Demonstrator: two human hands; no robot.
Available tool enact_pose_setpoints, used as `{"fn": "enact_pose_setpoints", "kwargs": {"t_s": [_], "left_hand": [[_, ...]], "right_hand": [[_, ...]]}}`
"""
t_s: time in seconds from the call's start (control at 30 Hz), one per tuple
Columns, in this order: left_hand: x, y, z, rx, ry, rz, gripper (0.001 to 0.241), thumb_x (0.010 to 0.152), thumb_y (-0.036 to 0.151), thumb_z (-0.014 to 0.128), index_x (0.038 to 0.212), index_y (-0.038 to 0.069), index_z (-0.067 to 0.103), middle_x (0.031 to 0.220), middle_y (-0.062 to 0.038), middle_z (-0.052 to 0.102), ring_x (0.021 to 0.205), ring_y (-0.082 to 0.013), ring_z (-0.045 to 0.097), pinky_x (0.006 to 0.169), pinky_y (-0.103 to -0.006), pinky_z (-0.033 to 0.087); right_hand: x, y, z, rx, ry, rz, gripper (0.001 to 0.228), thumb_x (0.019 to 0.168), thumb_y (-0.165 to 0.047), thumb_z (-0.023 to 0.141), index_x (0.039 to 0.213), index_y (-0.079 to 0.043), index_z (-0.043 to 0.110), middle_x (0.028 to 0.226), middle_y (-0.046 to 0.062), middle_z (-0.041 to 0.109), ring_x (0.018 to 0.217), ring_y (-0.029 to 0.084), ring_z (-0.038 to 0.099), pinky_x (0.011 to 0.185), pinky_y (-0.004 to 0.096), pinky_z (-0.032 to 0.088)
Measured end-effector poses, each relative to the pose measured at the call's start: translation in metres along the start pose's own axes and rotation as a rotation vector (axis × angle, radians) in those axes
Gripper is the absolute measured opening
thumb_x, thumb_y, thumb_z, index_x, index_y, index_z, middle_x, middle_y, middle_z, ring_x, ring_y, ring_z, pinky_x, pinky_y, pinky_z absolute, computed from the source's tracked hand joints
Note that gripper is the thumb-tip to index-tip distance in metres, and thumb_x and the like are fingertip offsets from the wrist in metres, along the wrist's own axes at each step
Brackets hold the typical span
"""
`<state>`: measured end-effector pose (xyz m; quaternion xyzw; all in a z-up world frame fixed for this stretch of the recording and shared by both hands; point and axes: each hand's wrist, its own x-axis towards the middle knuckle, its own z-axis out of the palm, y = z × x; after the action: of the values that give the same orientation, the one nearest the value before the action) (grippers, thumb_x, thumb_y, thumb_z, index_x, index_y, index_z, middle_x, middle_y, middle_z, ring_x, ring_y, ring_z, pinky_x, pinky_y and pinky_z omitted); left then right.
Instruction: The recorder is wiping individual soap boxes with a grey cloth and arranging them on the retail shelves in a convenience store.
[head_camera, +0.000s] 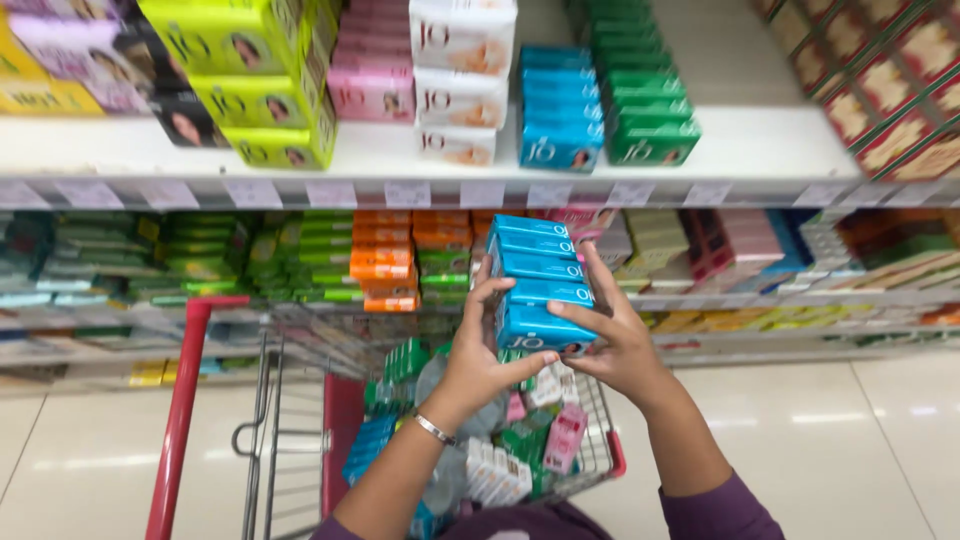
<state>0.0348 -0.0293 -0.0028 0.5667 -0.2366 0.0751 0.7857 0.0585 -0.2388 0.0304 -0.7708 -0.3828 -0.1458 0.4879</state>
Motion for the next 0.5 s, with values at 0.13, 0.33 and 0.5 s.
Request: {"fn": "enact_pose_setpoints", "kwargs": {"t_s": [0.13,0.33,0.5], "left_hand": [[0.035,0.012,0.009,0.078,-0.059,0.202,0.088,0.077,0.001,0.089,0.144,0.017,0.035,0.179,-0.018,0.003,0.161,-0.0316,0.029,0.126,-0.0447,0.042],[0.075,0.003,0.012,0.146,-0.063,0.234,0.088,0.075,0.002,0.09,0.14,0.015,0.032,0.176,-0.02,0.009,0.156,-0.0307,0.033,0.119,-0.0439,0.048],[0.093,-0.01,0.004,0.439,0.0,0.144,0.09,0.071,0.016,0.094,0.138,0.012,0.034,0.168,-0.021,0.028,0.143,-0.0315,0.051,0.11,-0.0407,0.054]], "right_hand": [[0.019,-0.006,-0.022,-0.142,0.042,-0.101,0.076,0.062,-0.005,0.093,0.13,-0.026,0.067,0.166,0.028,0.021,0.149,0.045,0.04,0.11,0.046,0.049],[0.035,0.011,-0.036,-0.299,0.119,-0.078,0.073,0.064,0.0,0.089,0.129,-0.027,0.068,0.165,0.023,0.029,0.144,0.041,0.047,0.103,0.04,0.055],[0.047,0.034,-0.039,-0.304,0.127,-0.066,0.074,0.066,0.005,0.085,0.13,-0.027,0.067,0.165,0.021,0.03,0.14,0.039,0.051,0.1,0.038,0.055]]}}
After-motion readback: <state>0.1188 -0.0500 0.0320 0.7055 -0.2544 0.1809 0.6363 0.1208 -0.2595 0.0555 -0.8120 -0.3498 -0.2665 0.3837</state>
